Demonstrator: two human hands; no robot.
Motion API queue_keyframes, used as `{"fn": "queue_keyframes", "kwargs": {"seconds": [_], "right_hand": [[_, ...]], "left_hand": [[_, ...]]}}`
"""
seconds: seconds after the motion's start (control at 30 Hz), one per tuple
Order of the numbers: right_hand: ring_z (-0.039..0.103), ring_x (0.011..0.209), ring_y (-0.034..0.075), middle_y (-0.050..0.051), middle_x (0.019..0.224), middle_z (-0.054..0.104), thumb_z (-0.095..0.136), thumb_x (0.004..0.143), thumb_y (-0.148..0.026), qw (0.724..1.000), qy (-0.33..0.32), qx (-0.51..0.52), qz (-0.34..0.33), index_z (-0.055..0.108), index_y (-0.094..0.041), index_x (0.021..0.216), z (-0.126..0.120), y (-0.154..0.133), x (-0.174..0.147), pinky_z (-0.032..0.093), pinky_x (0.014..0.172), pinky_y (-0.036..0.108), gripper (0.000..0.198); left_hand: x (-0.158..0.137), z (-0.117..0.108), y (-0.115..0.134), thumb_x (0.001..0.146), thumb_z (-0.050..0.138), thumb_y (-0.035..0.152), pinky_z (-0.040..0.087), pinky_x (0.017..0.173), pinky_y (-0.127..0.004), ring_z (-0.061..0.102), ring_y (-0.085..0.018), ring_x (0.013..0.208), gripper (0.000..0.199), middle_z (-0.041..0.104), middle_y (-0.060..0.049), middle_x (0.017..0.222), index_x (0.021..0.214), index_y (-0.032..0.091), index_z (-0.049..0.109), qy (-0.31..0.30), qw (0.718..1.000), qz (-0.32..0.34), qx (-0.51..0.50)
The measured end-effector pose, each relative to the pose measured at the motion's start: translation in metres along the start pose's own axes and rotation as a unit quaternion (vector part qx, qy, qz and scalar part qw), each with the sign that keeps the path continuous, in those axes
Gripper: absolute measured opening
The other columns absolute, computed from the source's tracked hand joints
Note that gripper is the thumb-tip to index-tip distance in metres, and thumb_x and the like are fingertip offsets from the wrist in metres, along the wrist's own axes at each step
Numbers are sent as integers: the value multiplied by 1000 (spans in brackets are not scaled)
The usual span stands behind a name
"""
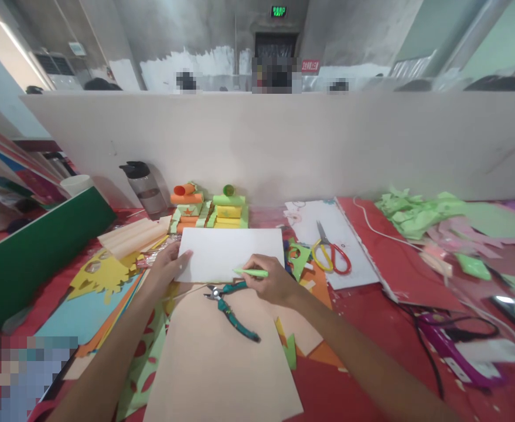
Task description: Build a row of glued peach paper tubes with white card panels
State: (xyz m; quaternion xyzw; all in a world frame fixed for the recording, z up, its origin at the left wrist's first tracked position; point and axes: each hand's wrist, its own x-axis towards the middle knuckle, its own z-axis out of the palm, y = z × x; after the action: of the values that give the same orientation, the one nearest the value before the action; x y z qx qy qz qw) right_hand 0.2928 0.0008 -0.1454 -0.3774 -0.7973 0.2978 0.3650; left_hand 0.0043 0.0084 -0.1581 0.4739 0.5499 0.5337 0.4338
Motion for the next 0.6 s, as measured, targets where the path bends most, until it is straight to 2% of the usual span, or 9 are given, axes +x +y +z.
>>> {"fn": "queue_keyframes", "kwargs": {"seconds": [0.1, 0.33, 0.6], "right_hand": [[56, 67, 13, -1, 74, 61, 61, 84, -19, 1000, 3, -11, -6, 59, -20, 79, 1, 2, 0, 41, 63, 24, 5], [55, 68, 13, -1, 76, 60, 59, 84, -18, 1000, 5, -22, -12, 58, -21, 79, 1, 3, 0, 41, 64, 24, 6], [53, 65, 12, -2, 71, 59, 60, 81, -16, 1000, -6, -13, 1, 57, -21, 76, 3, 4, -1, 39, 61, 24, 8]], "left_hand": [[-1, 0, 1, 68, 75, 50, 50, 61, -29, 67, -23, 73, 48, 73, -9, 88, 99, 14, 66, -16, 1000, -14, 16], [-2, 1, 4, 67, 76, 51, 51, 63, -31, 67, -24, 77, 51, 72, -10, 91, 100, 14, 65, -11, 1000, -24, 7], [-1, -1, 1, 65, 78, 50, 52, 63, -31, 67, -23, 72, 51, 73, -9, 90, 99, 14, 66, -10, 1000, -22, -2]]}}
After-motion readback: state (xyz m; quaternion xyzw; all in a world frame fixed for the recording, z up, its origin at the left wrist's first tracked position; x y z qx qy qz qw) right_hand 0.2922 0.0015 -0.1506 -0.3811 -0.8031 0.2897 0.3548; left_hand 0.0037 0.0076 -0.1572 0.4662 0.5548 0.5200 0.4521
